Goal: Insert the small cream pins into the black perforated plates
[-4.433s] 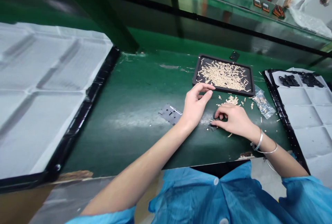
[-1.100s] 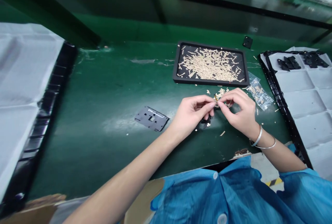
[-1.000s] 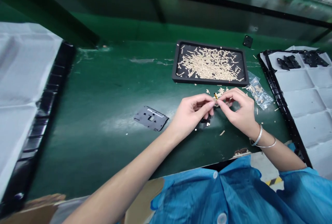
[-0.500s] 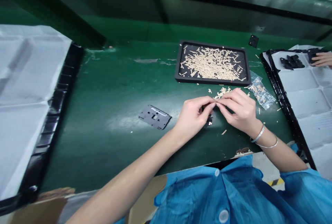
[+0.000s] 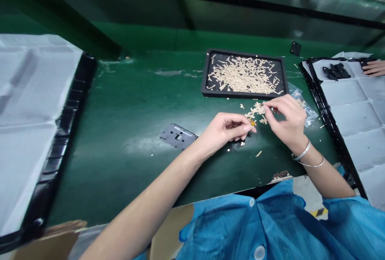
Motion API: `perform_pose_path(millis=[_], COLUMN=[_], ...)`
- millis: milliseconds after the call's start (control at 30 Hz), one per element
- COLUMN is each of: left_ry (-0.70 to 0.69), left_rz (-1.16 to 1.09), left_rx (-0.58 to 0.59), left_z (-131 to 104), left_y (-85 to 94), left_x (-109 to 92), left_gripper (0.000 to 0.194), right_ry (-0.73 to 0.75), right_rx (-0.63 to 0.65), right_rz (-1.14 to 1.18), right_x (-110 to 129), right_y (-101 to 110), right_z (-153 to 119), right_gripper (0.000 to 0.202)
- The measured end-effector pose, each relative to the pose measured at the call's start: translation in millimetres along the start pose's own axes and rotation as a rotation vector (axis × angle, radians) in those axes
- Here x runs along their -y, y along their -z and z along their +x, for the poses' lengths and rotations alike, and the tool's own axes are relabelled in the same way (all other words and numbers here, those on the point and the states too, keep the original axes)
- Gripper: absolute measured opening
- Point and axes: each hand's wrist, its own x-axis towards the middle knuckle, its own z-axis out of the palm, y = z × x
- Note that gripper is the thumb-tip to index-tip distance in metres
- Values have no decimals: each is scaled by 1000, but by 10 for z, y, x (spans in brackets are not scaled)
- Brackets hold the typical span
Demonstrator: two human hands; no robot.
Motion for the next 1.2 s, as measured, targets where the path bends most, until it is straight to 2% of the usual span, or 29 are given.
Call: perform_pose_path(millis=[133, 367, 633, 1200], left_ry=[10, 34, 75, 87], left_rz=[-240, -428, -461, -447], left_rx=[109, 207, 269, 247], left_z=[3, -4, -6, 1], left_y=[27, 40, 27, 28], left_x=[11, -48, -48, -50], left_gripper=[25, 32, 32, 34], right_ry=[11, 208, 243, 275], right_rx=[33, -40, -15, 0], right_rz=[-20, 153, 206, 137], right_x=[-40, 170, 218, 227], right_y=[25, 82, 62, 53], right_z=[25, 39, 10, -10], right_gripper=[25, 12, 16, 17])
